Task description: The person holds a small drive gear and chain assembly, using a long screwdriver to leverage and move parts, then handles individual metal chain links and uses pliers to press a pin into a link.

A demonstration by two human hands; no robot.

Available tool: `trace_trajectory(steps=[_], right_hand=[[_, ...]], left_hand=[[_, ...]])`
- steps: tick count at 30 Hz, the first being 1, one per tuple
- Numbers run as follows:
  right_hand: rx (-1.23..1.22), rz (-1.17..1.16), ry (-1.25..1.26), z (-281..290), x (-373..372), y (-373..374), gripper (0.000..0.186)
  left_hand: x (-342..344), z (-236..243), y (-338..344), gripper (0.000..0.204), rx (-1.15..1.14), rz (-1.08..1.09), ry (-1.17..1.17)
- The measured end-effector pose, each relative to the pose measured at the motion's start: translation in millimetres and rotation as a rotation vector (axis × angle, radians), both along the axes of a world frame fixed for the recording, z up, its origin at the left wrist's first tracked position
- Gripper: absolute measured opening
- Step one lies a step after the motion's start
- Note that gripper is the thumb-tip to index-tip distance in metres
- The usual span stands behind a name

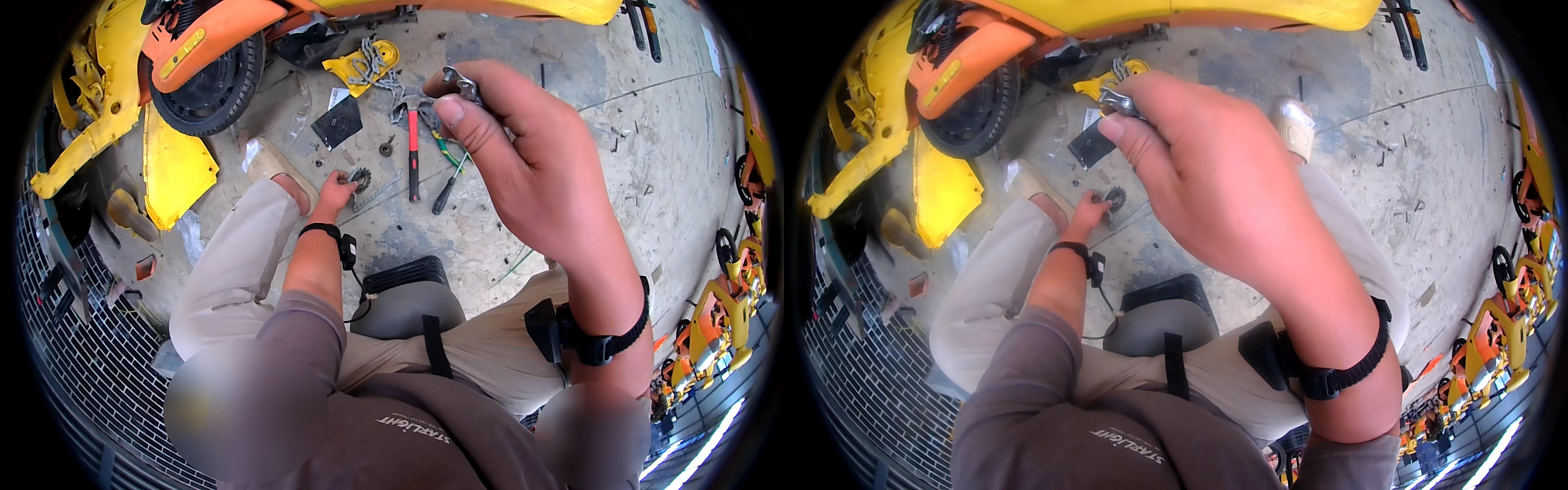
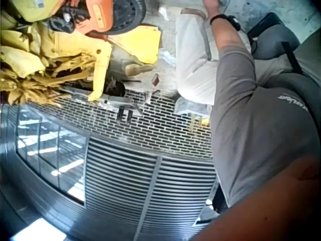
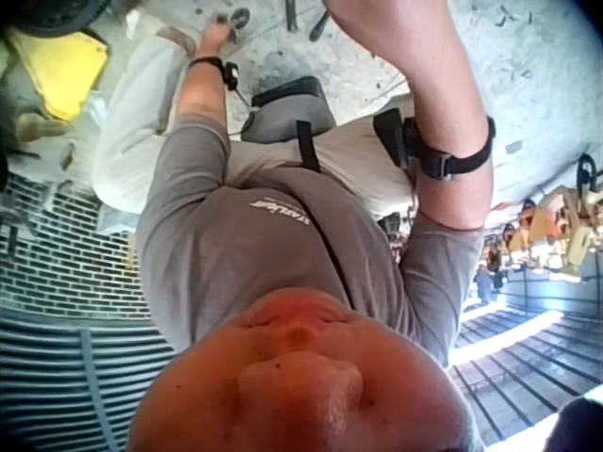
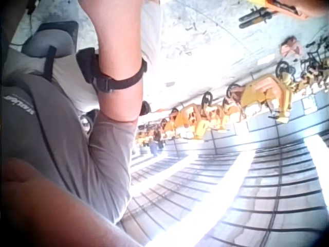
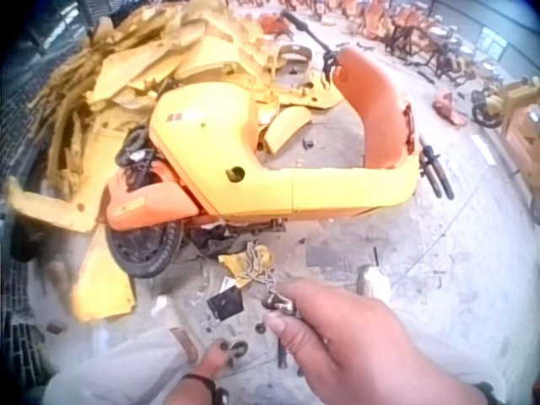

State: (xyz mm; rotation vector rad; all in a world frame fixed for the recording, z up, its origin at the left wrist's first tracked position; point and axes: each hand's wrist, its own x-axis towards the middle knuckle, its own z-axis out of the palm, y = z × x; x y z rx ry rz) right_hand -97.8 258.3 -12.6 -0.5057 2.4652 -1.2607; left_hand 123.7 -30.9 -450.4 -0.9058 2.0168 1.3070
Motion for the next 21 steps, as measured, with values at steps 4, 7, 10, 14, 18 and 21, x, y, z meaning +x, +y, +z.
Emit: trace_trajectory(steps=[4, 7, 10, 14, 18, 21], right_hand=[[0.018, -0.014, -0.021, -4, 1, -1, 0.022], [0.011, -0.016, -0.029, -4, 2, -5, 0.022], [0.036, 0.001, -0.017, -5, 1, -8, 0.023], [0.031, 0.024, 0.045, -8, 0, -11, 0.023], [0.011, 0.033, 0.059, -8, 0, -16, 0.024], [-0.014, 0.034, 0.002, -8, 1, -17, 0.025]], left_hand=[[-17, 27, 10, 0.037, 0.156, 0.18, -0.145], [-8, 24, 6, 0.039, 0.174, 0.155, -0.094], [0, 21, 8, 0.041, 0.154, 0.178, -0.031], [3, 19, 10, 0.042, 0.163, 0.24, -0.004], [1, 25, 6, 0.044, 0.121, 0.195, 0.043], [-5, 44, 6, 0.046, 0.084, 0.145, 0.018]])
